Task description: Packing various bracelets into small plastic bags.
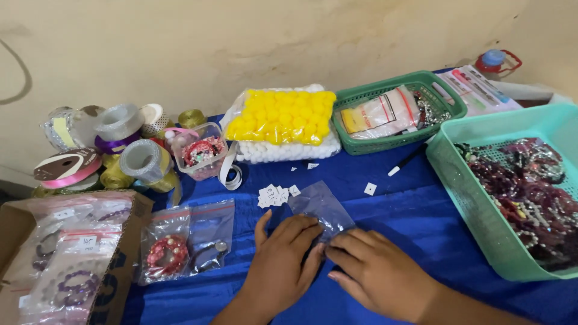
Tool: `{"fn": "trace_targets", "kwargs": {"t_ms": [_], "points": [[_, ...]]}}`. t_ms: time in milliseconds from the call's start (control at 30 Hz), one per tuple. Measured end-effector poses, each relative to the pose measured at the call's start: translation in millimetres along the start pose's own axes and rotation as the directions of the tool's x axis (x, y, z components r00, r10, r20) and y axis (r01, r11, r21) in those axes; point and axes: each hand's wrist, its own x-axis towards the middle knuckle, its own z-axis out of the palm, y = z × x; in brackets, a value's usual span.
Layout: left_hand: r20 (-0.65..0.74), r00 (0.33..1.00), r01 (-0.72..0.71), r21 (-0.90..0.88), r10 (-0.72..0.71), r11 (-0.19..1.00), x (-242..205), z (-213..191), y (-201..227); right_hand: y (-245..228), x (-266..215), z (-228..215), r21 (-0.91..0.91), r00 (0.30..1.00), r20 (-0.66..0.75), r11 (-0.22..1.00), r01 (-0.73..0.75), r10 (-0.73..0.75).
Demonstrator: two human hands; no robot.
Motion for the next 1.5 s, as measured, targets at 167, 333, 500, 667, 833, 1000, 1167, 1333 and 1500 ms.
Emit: {"fn": "trace_targets", "kwargs": {"t_ms": [167, 333, 500, 667, 833, 1000, 1167, 1333, 1500], "points": [[0.03, 0.997, 0.069, -0.022, -0.068, 0.997, 0, 0, -3, -2, -3, 3, -0.005, 0.998, 0.063, 1.0, 0.029, -0.028], [0.069, 0.997, 0.048, -0.078, -0.043, 0.996, 0, -6, -3, -3, 0, -1, -0.027, 0.988, 0.002, 0.987, 0.157, -0.157], [0.046, 0.998, -0.039, -0.055, 0.041, 0.998, -1, 3, -9, -2, -3, -10, 0.021, 0.989, 0.119, 0.996, 0.083, -0.085], [0.048, 0.999, -0.021, -0.027, 0.023, 0.999, -2, 12, -14, -4, -10, -19, 0.012, 0.978, 0.145, 0.989, 0.15, -0.151], [0.016, 0.998, -0.056, 0.021, 0.056, 0.998, -2, 16, -17, -3, -9, -39, 0.028, 0.967, 0.131, 0.976, 0.215, -0.217], [-0.086, 0.973, -0.209, 0.084, 0.216, 0.974, -6, 32, -19, 9, -9, -95, -0.07, 0.993, -0.059, 0.992, 0.1, -0.104], [-0.152, 0.909, -0.37, 0.13, 0.387, 0.92, -12, 58, -30, 22, -35, -167, -0.122, 0.811, -0.29, 0.821, -0.558, 0.509], [-0.154, 0.897, -0.39, 0.172, 0.416, 0.905, -12, 64, -36, 86, -89, -193, -0.094, 0.481, -0.273, 0.474, -0.875, 0.833], [-0.128, 0.912, -0.364, 0.182, 0.389, 0.914, -18, 67, -38, 133, -108, -183, -0.293, 0.224, 0.086, 0.24, -0.926, 0.971]]}}
